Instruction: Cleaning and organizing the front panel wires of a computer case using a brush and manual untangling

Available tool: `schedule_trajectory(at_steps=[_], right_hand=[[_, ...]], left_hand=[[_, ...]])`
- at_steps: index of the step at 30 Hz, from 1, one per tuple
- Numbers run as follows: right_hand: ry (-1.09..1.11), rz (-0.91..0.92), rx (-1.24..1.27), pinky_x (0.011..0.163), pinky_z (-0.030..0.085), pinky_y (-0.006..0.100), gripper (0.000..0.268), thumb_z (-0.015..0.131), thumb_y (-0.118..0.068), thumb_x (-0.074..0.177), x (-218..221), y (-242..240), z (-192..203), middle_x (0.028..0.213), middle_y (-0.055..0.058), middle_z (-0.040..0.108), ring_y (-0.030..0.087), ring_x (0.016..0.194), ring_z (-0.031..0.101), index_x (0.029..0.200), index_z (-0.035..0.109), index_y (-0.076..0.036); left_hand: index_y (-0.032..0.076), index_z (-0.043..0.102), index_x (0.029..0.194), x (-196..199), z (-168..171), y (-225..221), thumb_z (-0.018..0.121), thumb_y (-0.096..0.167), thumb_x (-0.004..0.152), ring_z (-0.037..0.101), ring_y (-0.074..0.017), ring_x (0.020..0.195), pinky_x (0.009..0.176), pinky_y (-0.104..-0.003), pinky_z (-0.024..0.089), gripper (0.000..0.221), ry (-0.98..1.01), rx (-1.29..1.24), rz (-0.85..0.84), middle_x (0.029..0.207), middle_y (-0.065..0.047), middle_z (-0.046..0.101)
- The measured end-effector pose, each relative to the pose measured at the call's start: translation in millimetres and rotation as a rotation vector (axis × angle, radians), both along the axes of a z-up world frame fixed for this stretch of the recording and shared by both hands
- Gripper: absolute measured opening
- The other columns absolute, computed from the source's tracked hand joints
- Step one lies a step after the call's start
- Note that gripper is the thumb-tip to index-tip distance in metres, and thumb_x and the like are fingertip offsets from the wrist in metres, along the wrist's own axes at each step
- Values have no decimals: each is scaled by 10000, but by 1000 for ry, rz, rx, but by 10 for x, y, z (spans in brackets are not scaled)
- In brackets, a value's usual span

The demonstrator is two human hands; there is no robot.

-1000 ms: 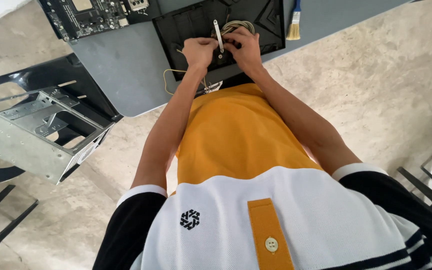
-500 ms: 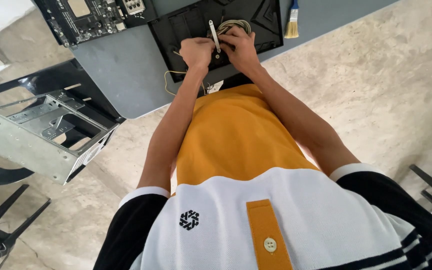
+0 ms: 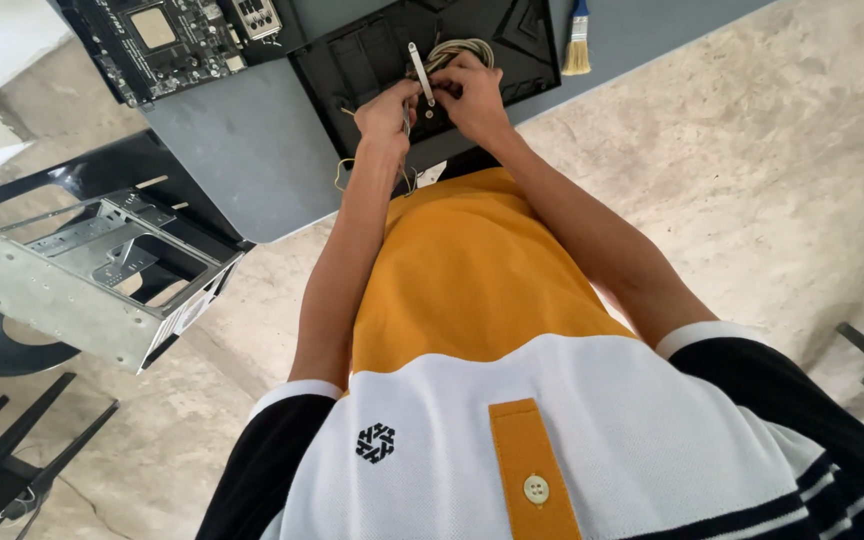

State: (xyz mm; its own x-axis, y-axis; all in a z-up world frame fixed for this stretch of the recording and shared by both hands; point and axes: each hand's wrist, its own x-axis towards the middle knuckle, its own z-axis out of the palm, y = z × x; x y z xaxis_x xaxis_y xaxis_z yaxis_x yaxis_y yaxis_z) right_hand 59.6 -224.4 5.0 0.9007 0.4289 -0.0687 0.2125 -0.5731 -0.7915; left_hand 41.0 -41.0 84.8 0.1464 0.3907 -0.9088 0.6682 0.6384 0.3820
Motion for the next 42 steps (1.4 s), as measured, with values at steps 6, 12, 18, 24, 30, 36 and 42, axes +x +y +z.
schedule_trajectory(at_steps=[6,12,18,24,30,36,42], right_hand=[[-62,20,37,944,331,507,131,963,-129,1156,-11,-15,-71,1195,-34,737,229,1071,742,1269,1010,-176],[-130,38,93,907,348,523,154,988,-7,1117,-2,-22,-34,1186,16,704,268,1085,714,1262,1006,-53],[-342,91,15,952,301,499,88,1005,-53,1148,30,-29,-208,1139,-28,662,243,1089,671,1187,1002,-132],[-334,72,48,966,289,483,58,930,-59,1217,-14,-11,-57,1191,4,686,256,1113,671,1219,952,-113],[-277,47,91,969,300,479,119,969,-68,1187,24,-29,16,1213,-3,734,241,1082,705,1295,966,-118],[-242,75,126,995,293,483,126,925,-85,1233,30,-51,58,1207,-24,744,213,1118,715,1326,1000,-124],[-215,80,102,986,301,492,124,875,-104,1263,34,-45,96,1207,-14,736,224,1095,696,1291,992,-130]], left_hand=[[-27,944,962,-101,9,13,998,36,986,655,-202,713,650,-379,584,87,-86,105,-209,802,-139,795],[-55,992,1135,-30,-142,-8,965,-6,1016,775,-236,775,665,-347,730,132,-36,92,-210,912,-168,878],[-53,1006,1124,75,225,72,1011,43,1004,850,-246,800,712,-351,810,154,38,58,-268,909,-188,900],[40,1030,1173,7,171,196,1001,48,983,842,-217,812,765,-306,811,192,-13,156,-590,990,-159,941],[109,1046,1178,-347,-583,231,926,128,1028,925,-266,982,885,-414,769,193,-501,690,-961,1098,-126,986],[91,948,1372,-547,-748,208,796,114,1242,755,-354,898,680,-511,593,202,-772,1234,-1261,1110,-87,726],[58,915,1310,-570,-561,138,765,130,1249,726,-359,1080,683,-532,622,177,-698,1262,-1209,1153,-93,674]])
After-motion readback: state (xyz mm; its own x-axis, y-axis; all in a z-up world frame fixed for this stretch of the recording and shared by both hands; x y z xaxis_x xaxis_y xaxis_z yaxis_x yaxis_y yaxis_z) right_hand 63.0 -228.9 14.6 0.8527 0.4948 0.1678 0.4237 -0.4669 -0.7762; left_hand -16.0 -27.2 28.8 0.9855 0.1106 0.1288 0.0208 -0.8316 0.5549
